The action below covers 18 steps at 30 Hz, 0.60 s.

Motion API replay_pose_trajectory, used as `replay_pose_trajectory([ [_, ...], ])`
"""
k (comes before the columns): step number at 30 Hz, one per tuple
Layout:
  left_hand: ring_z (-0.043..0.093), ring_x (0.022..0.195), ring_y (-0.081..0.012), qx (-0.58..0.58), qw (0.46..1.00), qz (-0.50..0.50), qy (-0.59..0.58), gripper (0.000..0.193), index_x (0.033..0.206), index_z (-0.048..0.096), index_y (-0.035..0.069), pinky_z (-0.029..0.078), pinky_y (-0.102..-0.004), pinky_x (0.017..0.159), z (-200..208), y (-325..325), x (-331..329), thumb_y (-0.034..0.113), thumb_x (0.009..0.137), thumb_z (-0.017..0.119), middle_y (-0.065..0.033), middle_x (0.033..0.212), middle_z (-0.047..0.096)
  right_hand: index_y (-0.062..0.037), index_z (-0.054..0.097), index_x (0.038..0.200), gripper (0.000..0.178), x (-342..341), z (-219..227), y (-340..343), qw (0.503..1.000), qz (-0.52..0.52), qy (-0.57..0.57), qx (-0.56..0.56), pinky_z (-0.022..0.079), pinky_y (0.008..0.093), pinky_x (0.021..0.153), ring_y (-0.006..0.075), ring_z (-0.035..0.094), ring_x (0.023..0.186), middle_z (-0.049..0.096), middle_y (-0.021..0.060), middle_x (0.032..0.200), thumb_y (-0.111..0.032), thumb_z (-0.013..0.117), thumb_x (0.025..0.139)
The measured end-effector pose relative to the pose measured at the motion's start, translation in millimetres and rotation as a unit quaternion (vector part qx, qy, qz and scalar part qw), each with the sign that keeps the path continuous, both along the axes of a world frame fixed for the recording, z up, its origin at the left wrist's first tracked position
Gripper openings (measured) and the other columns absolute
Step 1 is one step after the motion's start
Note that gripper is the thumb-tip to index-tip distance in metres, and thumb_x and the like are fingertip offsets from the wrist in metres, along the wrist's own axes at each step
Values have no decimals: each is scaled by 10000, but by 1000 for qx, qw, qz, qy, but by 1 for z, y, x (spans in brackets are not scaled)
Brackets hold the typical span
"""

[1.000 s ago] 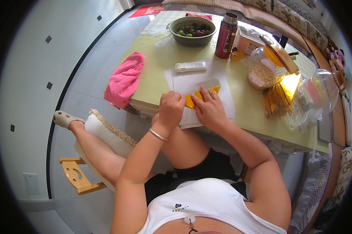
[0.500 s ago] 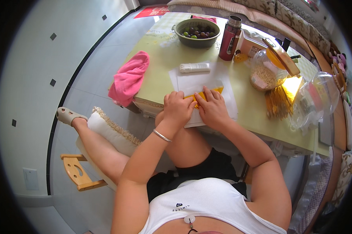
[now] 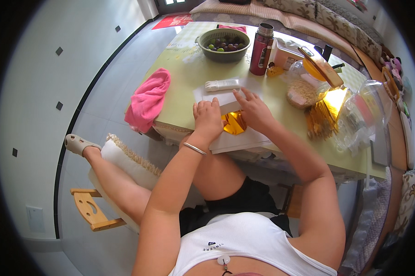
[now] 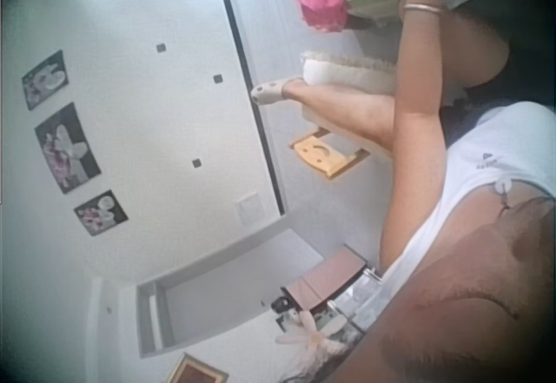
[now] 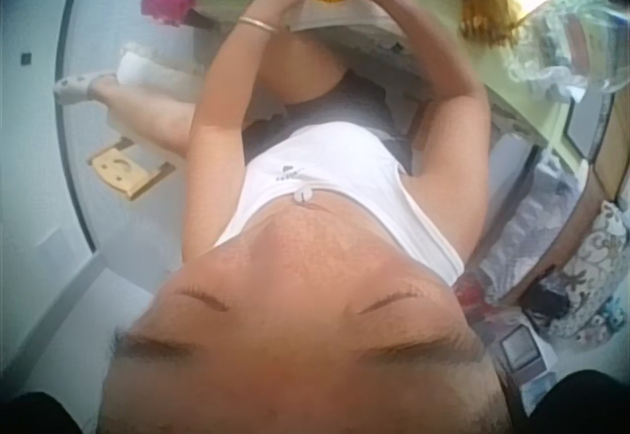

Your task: The person folds a yellow sheet of paper on a white sheet placed on their lap, repeatedly folding and unfolding it. They then place the folded paper into a plastic bag on the table.

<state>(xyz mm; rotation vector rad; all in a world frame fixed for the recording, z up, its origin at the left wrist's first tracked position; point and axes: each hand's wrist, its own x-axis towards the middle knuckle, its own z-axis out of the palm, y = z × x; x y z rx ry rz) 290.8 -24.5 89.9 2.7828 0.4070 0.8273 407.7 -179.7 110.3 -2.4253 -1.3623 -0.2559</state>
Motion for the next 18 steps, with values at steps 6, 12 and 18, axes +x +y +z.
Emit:
replay_pose_trajectory([
  [6, 599, 974, -345, 53, 988, -112, 92, 247, 1002, 705, 4, 482, -453, 952, 18, -10, -8, 91, 771, 699, -140, 939, 654, -97, 600, 1322, 510, 17, 22, -4, 973, 189, -72, -112, 319, 460, 1191, 283, 552, 1237, 640, 82, 1250, -43, 625, 815],
  [12, 691, 984, -324, 156, 980, -118, -35, 234, 1017, 702, -20, 549, -427, 903, -7, -25, -15, 64, 830, 590, -178, 1073, 702, -63, 618, 1275, 401, 18, -10, -22, 978, 190, -65, -55, 326, 434, 1190, 278, 471, 1367, 598, 110, 1373, -94, 611, 875],
  [18, 697, 986, -298, 166, 983, -57, -49, 225, 1009, 697, -25, 549, -423, 873, -9, -12, -33, 71, 832, 597, -158, 989, 728, -49, 552, 1381, 408, 6, -21, -32, 987, 153, 48, -8, 338, 403, 1181, 284, 412, 1419, 489, 115, 1500, -179, 541, 994],
])
